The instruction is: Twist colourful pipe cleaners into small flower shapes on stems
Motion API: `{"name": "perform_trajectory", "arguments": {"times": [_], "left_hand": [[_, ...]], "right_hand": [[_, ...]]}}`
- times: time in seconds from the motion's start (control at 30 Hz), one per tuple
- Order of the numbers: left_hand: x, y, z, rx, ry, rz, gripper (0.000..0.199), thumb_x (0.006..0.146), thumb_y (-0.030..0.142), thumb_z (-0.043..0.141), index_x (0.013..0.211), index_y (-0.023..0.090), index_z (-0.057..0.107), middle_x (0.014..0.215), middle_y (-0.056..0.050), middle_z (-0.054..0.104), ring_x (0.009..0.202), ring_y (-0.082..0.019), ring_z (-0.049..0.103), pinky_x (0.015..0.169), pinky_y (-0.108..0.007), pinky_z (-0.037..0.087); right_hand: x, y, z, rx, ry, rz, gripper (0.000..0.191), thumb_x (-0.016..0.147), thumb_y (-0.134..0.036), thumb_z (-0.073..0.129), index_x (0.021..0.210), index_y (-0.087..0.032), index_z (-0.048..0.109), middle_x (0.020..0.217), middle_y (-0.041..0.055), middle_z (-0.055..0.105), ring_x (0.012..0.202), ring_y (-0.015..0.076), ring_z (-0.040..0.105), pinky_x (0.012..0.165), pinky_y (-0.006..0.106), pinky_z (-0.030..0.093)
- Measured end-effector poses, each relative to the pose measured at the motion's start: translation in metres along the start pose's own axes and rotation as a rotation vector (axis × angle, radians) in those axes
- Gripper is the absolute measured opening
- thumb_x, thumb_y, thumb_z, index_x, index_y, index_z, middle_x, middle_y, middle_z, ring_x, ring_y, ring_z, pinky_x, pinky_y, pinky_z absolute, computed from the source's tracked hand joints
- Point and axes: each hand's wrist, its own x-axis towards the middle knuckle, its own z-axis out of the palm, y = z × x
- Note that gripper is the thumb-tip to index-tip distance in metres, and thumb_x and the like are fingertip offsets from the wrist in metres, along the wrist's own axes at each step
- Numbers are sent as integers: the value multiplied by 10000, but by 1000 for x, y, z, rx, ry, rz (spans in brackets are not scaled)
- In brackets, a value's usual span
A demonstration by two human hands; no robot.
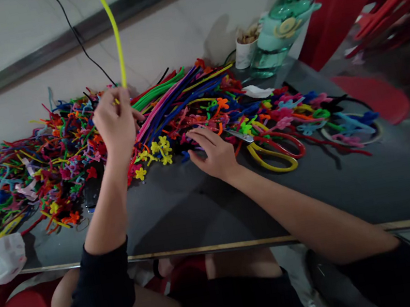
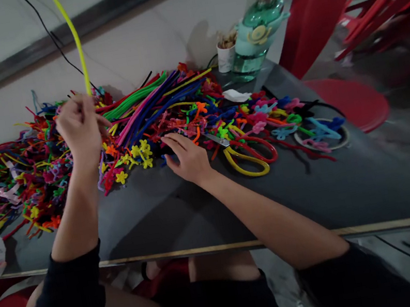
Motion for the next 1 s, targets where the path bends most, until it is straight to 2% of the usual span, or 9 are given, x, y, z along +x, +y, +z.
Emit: {"name": "perform_trajectory", "arguments": {"times": [0.07,0.17,0.23,0.3,0.43,0.57,0.67,0.8,1.0], "left_hand": [[-24,16,11,-141,-135,-135,377,959,472,380,944,182,620,491,31,560,383,-77,503,413,-177,364],[-58,27,26,-365,-581,-278,353,905,464,495,803,147,612,423,58,484,314,-48,404,371,-163,295],[-72,23,29,-571,-939,-309,376,854,487,572,749,128,610,411,55,481,317,-42,391,378,-166,289],[-81,12,29,-788,-1087,-349,405,832,511,604,755,115,631,418,36,508,332,-44,405,389,-172,277],[-92,-14,33,-1188,-1105,-411,381,750,510,705,759,130,670,388,17,526,344,-85,465,436,-213,352],[-103,-27,40,-1303,-1045,-383,397,677,495,771,863,147,726,422,6,572,339,-100,491,460,-243,380],[-109,-21,40,-1297,-995,-357,566,668,541,763,1077,154,707,463,-2,610,331,-106,506,446,-244,377],[-112,-3,40,-1234,-821,-317,723,755,521,707,1374,209,501,680,-24,715,389,-86,536,467,-229,421],[-105,-8,58,-785,-444,-66,442,910,429,543,1286,202,589,808,-35,710,586,-73,582,624,-210,491]], "right_hand": [[-1,-1,-5,-43,102,-61,404,923,-324,482,1295,-190,561,1283,115,606,1212,248,555,989,376,479],[-3,0,-12,-98,216,-234,335,923,-275,504,1250,-258,577,1208,77,647,1183,238,570,1009,401,442],[-3,2,-16,-89,192,-362,321,938,-232,479,1241,-269,577,1166,53,668,1153,210,586,998,385,442],[-2,3,-19,-36,109,-446,313,958,-214,435,1235,-232,579,1074,55,696,1049,179,628,928,340,476],[-1,0,-20,39,102,-499,264,965,-195,426,1143,-206,621,763,16,688,699,125,624,679,249,480],[-1,-5,-18,53,187,-451,262,962,-190,416,1120,-200,625,784,24,701,717,123,633,682,234,467],[0,-6,-19,35,231,-417,266,951,-164,403,1078,-193,636,804,30,715,732,125,648,677,234,458],[2,-7,-22,-65,277,-384,238,941,-167,425,986,-182,659,718,18,706,651,116,638,630,228,436],[2,-13,-21,-125,136,-323,184,911,-209,489,864,-179,664,697,9,710,621,121,637,604,241,433]]}}
